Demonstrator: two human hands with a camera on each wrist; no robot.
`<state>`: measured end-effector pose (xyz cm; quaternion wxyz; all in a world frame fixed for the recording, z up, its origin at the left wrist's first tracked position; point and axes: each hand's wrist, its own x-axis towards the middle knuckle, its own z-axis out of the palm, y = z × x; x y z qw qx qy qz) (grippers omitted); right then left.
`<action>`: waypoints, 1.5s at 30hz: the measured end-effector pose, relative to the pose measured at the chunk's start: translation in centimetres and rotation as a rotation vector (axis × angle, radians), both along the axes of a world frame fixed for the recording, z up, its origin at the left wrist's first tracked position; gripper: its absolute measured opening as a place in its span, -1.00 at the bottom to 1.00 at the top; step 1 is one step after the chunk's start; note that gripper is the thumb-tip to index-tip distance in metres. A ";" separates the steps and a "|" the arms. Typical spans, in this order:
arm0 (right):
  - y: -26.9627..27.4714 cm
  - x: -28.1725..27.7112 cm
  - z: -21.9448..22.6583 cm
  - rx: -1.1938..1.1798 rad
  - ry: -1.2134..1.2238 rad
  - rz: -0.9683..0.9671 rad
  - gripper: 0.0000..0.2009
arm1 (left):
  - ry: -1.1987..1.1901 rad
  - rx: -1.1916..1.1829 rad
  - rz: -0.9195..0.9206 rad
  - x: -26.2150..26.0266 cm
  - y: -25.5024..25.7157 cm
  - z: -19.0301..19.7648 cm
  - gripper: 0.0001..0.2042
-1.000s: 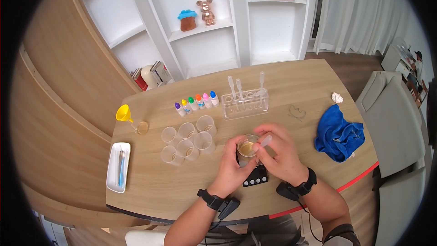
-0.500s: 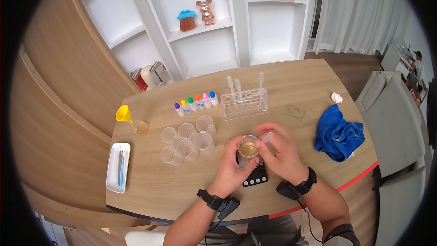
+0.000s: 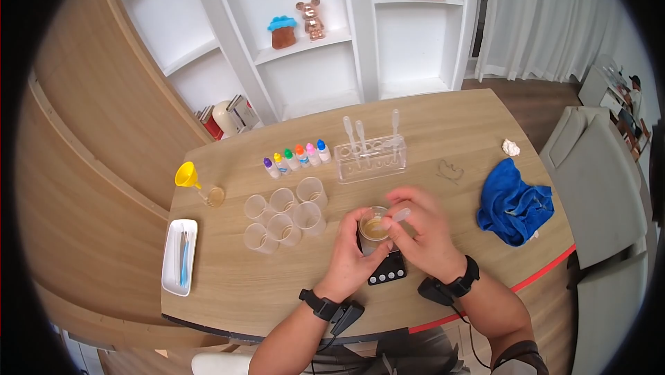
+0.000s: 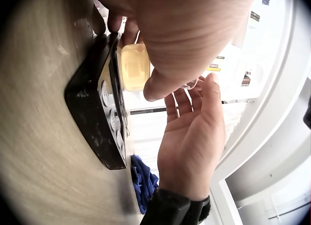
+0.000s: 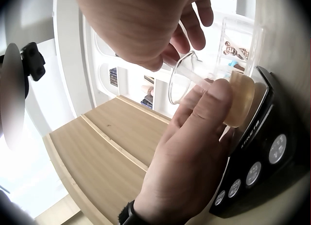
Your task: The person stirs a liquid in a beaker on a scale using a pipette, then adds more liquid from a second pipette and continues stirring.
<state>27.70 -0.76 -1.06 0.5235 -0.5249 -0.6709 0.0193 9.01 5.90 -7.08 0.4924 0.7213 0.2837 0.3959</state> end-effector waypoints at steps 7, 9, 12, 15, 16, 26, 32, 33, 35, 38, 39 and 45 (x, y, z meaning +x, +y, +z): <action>-0.1 0.0 0.0 -0.063 0.110 0.051 -0.85 | 0.071 0.095 -0.034 -0.4 0.2 -0.1 -0.26; 0.0 0.2 -0.1 -0.023 0.024 -0.023 -0.84 | 0.084 0.123 -0.033 -0.4 0.2 -0.2 -0.25; 0.3 -0.2 -0.2 0.013 0.036 0.035 -0.84 | 0.021 0.072 -0.019 -0.1 0.2 -0.5 -0.25; 0.1 -0.3 -0.1 -0.063 0.111 0.071 -0.85 | -0.053 -0.029 -0.021 0.1 -0.3 0.4 -0.25; 0.1 -0.2 -0.1 -0.063 0.111 0.072 -0.85 | -0.039 -0.022 -0.022 0.1 -0.4 0.8 -0.26; 0.0 0.0 -0.1 -0.087 0.086 0.050 -0.86 | 0.045 0.048 -0.062 -0.4 0.2 -0.3 -0.27; 0.1 0.0 -0.1 -0.045 0.066 0.008 -0.85 | 0.049 0.050 -0.076 -0.5 0.2 -0.1 -0.25; 0.1 0.0 -0.2 -0.067 0.094 0.056 -0.85 | 0.050 0.050 -0.078 -0.5 0.2 -0.1 -0.25; 0.1 0.0 -0.2 -0.071 0.115 0.055 -0.86 | 0.052 0.060 -0.075 -0.5 0.2 0.0 -0.26; 0.0 0.2 0.0 -0.053 0.089 0.009 -0.86 | 0.088 0.113 -0.047 -0.6 0.0 0.5 -0.26; 0.0 0.3 0.1 -0.031 0.045 -0.040 -0.86 | 0.086 0.113 -0.045 -0.6 0.1 0.5 -0.26; -0.1 0.1 0.2 -0.110 0.074 0.067 -0.86 | 0.097 0.104 -0.052 -0.6 0.1 0.5 -0.25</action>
